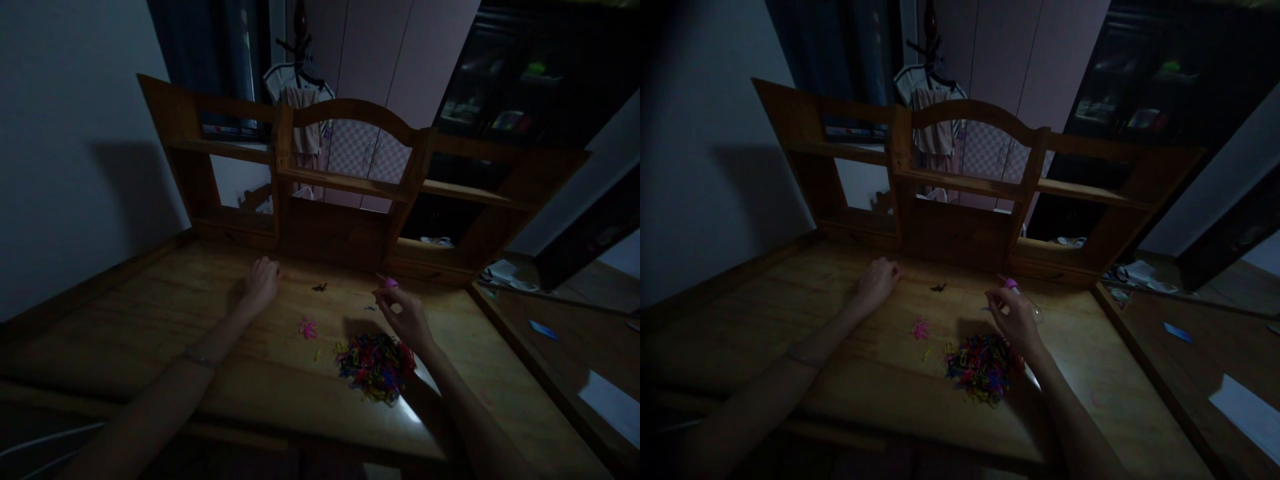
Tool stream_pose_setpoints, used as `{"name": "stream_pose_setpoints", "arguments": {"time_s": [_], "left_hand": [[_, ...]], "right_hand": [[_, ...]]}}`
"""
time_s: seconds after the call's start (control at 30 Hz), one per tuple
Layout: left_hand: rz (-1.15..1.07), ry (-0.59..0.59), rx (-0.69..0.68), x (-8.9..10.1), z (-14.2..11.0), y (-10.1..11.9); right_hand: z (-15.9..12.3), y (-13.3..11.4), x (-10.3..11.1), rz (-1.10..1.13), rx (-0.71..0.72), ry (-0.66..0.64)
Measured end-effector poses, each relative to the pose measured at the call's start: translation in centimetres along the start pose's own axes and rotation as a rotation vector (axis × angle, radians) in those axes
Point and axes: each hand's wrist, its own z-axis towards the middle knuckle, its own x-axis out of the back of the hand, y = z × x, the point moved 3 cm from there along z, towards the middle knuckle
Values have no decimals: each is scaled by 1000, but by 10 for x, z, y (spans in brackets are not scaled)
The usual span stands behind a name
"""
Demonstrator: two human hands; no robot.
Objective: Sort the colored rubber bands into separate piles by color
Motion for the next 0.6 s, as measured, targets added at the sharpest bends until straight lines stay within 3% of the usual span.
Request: {"name": "stream_pose_setpoints", "arguments": {"time_s": [0.13,0.3,0.47,0.6], "left_hand": [[24,-6,-51,-9,-5,8],[-219,88,-250,-2,-13,51],[-436,-12,-501,3,-34,97],[-493,-78,-582,5,-40,102]], "right_hand": [[-5,-19,0,54,47,-95],[-18,-48,-22,125,175,-368],[-27,-62,-42,-52,205,-579],[-27,-61,-48,-106,165,-638]]}}
